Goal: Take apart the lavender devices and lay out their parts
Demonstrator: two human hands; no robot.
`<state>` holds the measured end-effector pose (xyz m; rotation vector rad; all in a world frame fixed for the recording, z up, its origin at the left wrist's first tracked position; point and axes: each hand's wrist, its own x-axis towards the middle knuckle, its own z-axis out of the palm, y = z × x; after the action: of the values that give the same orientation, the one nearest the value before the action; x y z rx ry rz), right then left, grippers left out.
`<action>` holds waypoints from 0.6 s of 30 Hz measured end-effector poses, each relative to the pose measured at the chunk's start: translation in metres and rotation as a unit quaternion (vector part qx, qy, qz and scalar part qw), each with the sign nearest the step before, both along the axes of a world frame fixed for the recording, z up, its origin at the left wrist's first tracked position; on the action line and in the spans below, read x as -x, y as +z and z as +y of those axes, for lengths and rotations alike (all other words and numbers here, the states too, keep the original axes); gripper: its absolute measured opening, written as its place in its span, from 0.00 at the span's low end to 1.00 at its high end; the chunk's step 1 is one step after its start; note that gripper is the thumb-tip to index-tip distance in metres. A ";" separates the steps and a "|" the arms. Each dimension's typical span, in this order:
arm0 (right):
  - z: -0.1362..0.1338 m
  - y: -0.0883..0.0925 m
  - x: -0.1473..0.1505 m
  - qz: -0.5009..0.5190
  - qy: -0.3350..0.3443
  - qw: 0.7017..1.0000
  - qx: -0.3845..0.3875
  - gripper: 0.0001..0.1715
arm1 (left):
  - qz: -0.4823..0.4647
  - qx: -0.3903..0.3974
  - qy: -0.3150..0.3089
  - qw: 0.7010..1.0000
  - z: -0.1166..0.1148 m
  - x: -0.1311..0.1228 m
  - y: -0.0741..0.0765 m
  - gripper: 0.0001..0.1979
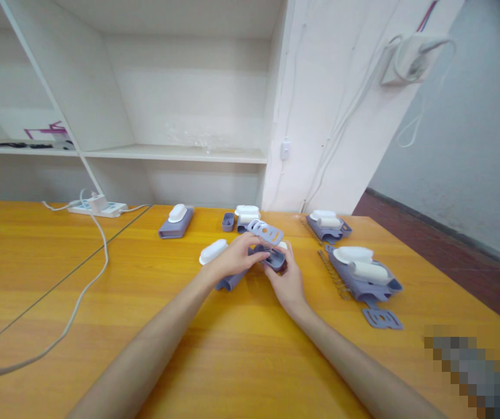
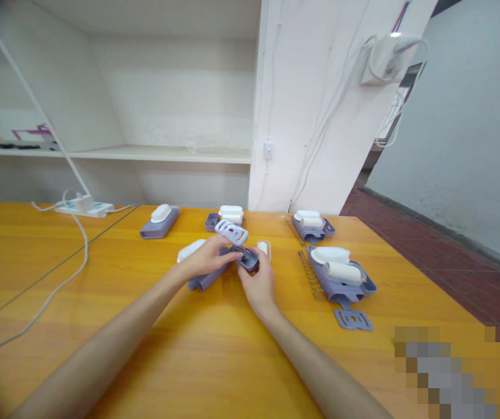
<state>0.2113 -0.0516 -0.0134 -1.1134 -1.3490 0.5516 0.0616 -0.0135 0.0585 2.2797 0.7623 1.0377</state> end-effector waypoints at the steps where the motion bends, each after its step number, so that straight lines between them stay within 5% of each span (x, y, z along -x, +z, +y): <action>1: 0.000 0.000 0.000 -0.006 0.004 1.000 0.002 0.22 | 0.001 -0.010 -0.006 1.000 0.000 -0.002 -0.002 0.10; 8: -0.003 0.005 0.002 -0.034 -0.004 0.999 0.019 0.23 | -0.081 0.094 -0.007 0.992 0.004 -0.013 -0.017 0.09; 13: -0.005 0.006 0.002 -0.090 -0.033 0.995 0.010 0.21 | -0.216 0.230 -0.031 0.948 0.008 -0.015 -0.022 0.14; 18: -0.004 -0.001 0.001 -0.150 -0.040 0.987 0.037 0.18 | -0.289 0.261 0.003 0.921 0.013 -0.013 -0.019 0.15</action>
<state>0.2107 -0.0552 -0.0146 -1.3457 -1.5446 0.3887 0.0743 -0.0010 0.0393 1.4182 0.6818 1.2440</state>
